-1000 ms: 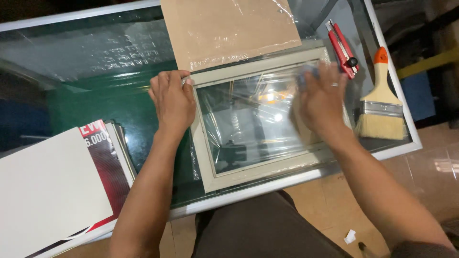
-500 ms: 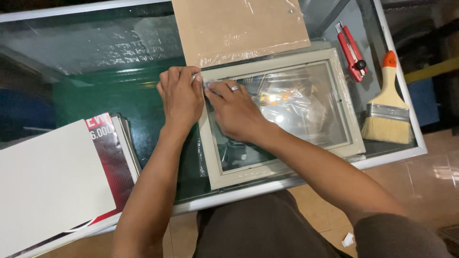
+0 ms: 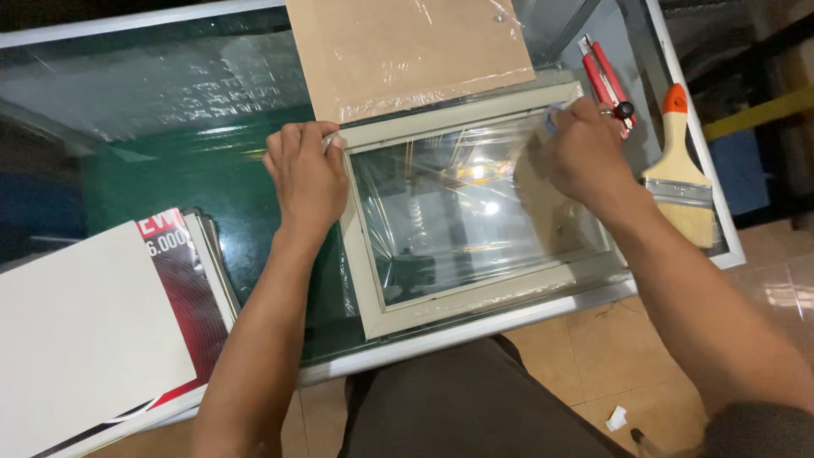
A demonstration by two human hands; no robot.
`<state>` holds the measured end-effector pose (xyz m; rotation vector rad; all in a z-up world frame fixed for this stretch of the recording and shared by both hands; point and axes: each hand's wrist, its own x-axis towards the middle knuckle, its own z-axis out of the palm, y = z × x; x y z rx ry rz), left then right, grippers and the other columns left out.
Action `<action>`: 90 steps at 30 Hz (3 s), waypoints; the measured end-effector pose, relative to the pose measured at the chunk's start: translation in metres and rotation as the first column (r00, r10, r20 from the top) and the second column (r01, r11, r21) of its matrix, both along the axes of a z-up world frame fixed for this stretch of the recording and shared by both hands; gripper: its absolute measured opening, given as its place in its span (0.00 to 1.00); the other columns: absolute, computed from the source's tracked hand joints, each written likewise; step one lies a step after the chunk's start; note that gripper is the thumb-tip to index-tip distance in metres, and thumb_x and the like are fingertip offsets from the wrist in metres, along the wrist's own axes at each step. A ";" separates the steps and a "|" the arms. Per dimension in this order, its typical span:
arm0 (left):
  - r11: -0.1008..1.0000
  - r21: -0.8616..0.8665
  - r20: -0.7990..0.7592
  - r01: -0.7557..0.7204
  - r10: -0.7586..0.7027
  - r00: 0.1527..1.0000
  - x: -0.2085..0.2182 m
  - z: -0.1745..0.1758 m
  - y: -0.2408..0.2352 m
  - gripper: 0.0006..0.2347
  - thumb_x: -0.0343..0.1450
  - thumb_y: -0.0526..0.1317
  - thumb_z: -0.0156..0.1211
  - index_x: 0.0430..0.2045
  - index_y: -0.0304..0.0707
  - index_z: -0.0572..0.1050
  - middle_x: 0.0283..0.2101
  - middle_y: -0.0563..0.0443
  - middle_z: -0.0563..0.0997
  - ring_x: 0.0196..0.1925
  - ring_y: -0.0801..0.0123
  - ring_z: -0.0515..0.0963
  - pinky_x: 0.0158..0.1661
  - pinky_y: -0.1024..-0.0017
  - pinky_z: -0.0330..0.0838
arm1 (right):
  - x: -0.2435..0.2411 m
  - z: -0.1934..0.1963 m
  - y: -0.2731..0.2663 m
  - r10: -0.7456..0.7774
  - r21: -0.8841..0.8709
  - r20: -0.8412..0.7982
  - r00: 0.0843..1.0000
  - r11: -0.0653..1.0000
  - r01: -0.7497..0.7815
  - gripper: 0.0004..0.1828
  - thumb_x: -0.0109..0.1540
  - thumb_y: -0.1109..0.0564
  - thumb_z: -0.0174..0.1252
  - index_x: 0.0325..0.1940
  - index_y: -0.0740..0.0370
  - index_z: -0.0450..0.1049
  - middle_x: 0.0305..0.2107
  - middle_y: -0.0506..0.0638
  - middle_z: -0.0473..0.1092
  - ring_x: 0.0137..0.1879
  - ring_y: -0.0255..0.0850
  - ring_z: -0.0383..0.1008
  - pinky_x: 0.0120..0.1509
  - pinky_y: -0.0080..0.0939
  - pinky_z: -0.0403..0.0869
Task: Cleaning the glass of a picture frame and then assembling the backing board.
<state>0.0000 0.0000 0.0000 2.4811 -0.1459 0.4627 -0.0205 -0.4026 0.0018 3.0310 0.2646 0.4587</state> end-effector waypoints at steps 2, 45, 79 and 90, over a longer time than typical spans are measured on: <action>1.000 -0.004 -0.012 -0.005 0.005 1.000 -0.001 0.002 -0.001 0.05 0.73 0.41 0.60 0.41 0.49 0.76 0.43 0.52 0.71 0.54 0.54 0.68 0.57 0.55 0.58 | -0.015 0.013 -0.017 0.061 -0.096 -0.060 0.996 0.993 -0.067 0.20 0.53 0.50 0.60 0.45 0.59 0.83 0.38 0.56 0.74 0.41 0.60 0.76 0.43 0.54 0.69; 1.000 -0.019 0.034 0.014 -0.013 0.999 0.003 -0.005 0.004 0.05 0.73 0.42 0.59 0.40 0.53 0.76 0.42 0.56 0.71 0.54 0.59 0.68 0.57 0.59 0.57 | -0.001 0.009 0.242 0.457 0.296 0.030 0.889 0.845 -0.445 0.25 0.60 0.55 0.53 0.62 0.59 0.73 0.52 0.53 0.60 0.61 0.58 0.58 0.59 0.54 0.60; 1.000 0.011 0.028 0.026 -0.026 0.999 0.001 0.003 0.000 0.05 0.73 0.40 0.62 0.41 0.53 0.77 0.43 0.54 0.71 0.54 0.54 0.69 0.54 0.57 0.60 | -0.019 0.059 0.079 0.001 0.065 -0.193 0.981 0.998 0.012 0.27 0.59 0.55 0.57 0.64 0.49 0.79 0.40 0.63 0.66 0.45 0.73 0.73 0.46 0.63 0.73; 1.000 0.007 0.026 0.001 -0.002 1.000 0.000 -0.002 0.000 0.04 0.74 0.40 0.61 0.40 0.51 0.76 0.42 0.52 0.71 0.53 0.53 0.69 0.56 0.57 0.57 | 0.008 0.093 0.039 -0.403 -0.163 -0.570 0.716 0.910 0.382 0.28 0.61 0.45 0.51 0.59 0.60 0.81 0.50 0.74 0.71 0.56 0.75 0.76 0.54 0.70 0.76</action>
